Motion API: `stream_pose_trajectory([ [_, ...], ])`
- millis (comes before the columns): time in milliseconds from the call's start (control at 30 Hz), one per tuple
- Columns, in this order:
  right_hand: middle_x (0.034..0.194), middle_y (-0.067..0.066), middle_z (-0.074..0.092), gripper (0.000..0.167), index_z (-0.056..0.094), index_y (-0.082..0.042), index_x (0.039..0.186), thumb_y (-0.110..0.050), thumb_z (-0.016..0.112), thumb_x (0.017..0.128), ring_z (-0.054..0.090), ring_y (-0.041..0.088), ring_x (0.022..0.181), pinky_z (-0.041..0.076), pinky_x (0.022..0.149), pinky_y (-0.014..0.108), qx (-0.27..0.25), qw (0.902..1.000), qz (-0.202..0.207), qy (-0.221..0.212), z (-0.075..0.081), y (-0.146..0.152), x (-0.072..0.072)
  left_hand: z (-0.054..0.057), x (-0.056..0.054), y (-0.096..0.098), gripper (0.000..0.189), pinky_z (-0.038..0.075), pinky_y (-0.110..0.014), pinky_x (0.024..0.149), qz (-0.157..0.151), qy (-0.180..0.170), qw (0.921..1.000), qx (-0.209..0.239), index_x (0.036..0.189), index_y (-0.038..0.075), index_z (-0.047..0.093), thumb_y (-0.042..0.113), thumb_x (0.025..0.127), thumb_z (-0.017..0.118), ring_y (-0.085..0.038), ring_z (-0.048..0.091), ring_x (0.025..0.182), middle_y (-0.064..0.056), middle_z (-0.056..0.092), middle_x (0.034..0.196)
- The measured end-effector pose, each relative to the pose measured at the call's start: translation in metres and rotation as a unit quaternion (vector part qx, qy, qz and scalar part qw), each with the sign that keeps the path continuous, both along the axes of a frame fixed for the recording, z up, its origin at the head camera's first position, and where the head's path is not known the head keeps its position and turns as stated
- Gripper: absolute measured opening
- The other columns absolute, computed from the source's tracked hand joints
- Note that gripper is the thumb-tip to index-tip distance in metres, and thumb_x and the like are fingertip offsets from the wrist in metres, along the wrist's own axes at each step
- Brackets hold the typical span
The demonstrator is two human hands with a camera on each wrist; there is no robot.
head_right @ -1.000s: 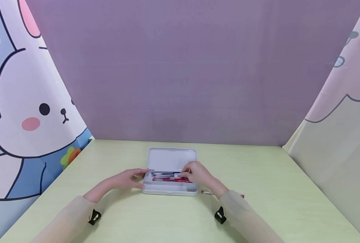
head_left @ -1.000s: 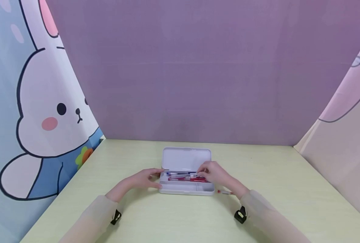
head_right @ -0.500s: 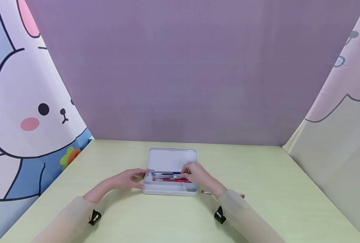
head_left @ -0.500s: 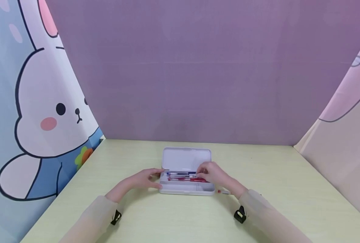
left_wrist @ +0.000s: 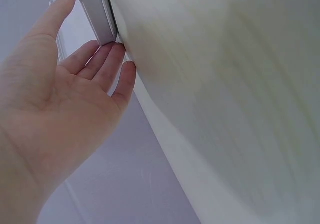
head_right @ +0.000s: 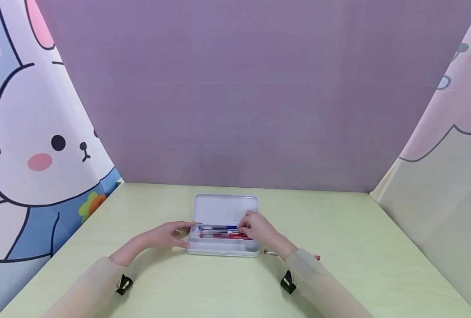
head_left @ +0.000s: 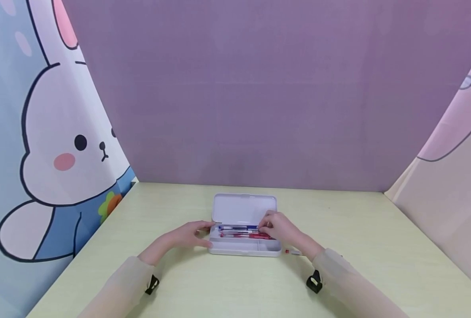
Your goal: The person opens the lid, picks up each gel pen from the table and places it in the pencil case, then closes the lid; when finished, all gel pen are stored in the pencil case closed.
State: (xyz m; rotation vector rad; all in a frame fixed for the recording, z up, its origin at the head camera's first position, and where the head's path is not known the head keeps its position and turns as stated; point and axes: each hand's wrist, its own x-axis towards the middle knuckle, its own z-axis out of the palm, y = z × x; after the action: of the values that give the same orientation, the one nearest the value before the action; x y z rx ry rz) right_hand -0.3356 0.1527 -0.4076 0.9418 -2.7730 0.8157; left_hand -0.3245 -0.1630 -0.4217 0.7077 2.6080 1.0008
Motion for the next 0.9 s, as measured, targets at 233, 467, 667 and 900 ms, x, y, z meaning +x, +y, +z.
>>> stream_pose_trajectory([
  [233, 0.082, -0.002, 0.062, 0.009, 0.074, -0.005, 0.091, -0.007, 0.068, 0.084, 0.053, 0.007, 0.073, 0.048, 0.064, 0.018, 0.010, 0.9999, -0.003, 0.003, 0.001, 0.003, 0.001, -0.001, -0.001, 0.000, 0.073, 0.036, -0.054, 0.105, -0.001, 0.000, 1.0000, 0.005, 0.141, 0.006, 0.042, 0.034, 0.081, 0.073, -0.034, 0.044, 0.128, -0.016, 0.045, 0.141],
  [467, 0.083, 0.000, 0.064, 0.010, 0.071, -0.004, 0.092, -0.009, 0.068, 0.085, 0.056, 0.008, 0.073, 0.050, 0.064, 0.020, -0.005, 0.9997, 0.020, 0.012, 0.006, 0.013, 0.004, 0.002, 0.000, 0.000, 0.073, 0.036, -0.054, 0.106, -0.001, 0.003, 1.0000, -0.002, 0.141, 0.007, 0.042, 0.035, 0.081, 0.073, -0.035, 0.043, 0.128, -0.017, 0.045, 0.141],
  [667, 0.088, -0.001, 0.067, 0.013, 0.071, -0.005, 0.095, -0.013, 0.067, 0.086, 0.060, 0.009, 0.081, 0.054, 0.076, 0.033, -0.025, 0.9993, 0.029, 0.000, 0.008, 0.027, 0.007, 0.004, 0.001, 0.000, 0.073, 0.036, -0.054, 0.106, 0.000, 0.001, 1.0000, -0.005, 0.141, 0.006, 0.041, 0.034, 0.081, 0.072, -0.037, 0.041, 0.129, -0.018, 0.044, 0.141],
  [900, 0.095, 0.000, 0.070, 0.018, 0.070, -0.007, 0.101, -0.017, 0.068, 0.086, 0.063, 0.013, 0.089, 0.054, 0.084, 0.043, -0.053, 0.9977, 0.039, -0.017, 0.011, 0.041, 0.012, 0.002, 0.000, -0.001, 0.073, 0.036, -0.055, 0.105, 0.001, 0.002, 1.0000, -0.005, 0.140, 0.006, 0.042, 0.033, 0.081, 0.073, -0.037, 0.042, 0.128, -0.019, 0.045, 0.140],
])
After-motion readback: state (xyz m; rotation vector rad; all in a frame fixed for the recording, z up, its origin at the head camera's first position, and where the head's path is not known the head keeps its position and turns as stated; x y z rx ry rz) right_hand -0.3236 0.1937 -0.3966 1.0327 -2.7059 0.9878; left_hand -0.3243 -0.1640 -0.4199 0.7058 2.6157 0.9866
